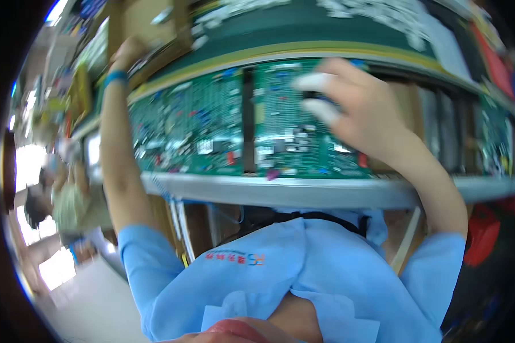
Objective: Insert and secure electronic components onto printed circuit boards on an assembly line.
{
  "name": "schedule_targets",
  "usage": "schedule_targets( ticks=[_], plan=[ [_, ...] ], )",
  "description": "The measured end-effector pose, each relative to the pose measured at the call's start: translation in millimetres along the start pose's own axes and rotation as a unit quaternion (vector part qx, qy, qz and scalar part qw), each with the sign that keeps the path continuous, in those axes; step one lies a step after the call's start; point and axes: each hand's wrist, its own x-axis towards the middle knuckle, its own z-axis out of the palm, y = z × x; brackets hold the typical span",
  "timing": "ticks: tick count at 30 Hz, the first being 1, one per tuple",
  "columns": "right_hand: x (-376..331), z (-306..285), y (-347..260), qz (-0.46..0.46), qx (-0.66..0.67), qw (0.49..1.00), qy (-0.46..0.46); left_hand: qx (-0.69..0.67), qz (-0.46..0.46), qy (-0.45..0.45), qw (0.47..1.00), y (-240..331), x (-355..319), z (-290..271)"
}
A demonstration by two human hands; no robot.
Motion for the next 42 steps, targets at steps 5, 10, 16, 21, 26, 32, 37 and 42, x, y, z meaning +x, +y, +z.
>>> schedule_targets(
  ticks=[5, 10, 16, 21, 26, 32, 37, 42],
  plan=[
    [66.8, 31.8, 14.3, -0.152, -0.098, 0.983, -0.021, -0.216, 0.18, 0.157, 0.947, 129.5, 35.0, -21.7],
    [92.8, 39.8, -77.7, -0.1, -0.15, 0.983, -0.036, -0.387, 0.394, 0.176, 0.815, 360.0, 41.9, -147.9],
    [147.0, 104.4, -171.3, -0.029, -0.101, 0.994, 0.009, -0.454, 0.298, 0.116, 0.831, 210.5, -8.0, -97.5],
    [72.9, 72.4, -162.1, -0.119, -0.035, 0.992, -0.04, -0.527, 0.06, 0.179, 0.829, 19.6, -136.1, -70.2],
    [121.2, 94.2, -91.5, -0.177, -0.09, 0.973, -0.119, -0.532, 0.086, 0.28, 0.795, -20.0, -206.3, -59.6],
    [126.2, 136.0, -82.5, -0.187, -0.05, 0.973, -0.127, -0.587, 0.076, 0.239, 0.77, 1.8, -250.7, -35.2],
    [127.7, 163.4, -93.0, -0.176, -0.035, 0.965, -0.193, -0.57, 0.032, 0.246, 0.783, 21.2, -282.1, -27.8],
    [129.1, 179.8, -102.9, -0.182, -0.044, 0.958, -0.217, -0.533, -0.016, 0.251, 0.808, 44.5, -312.1, -53.1]
  ],
)
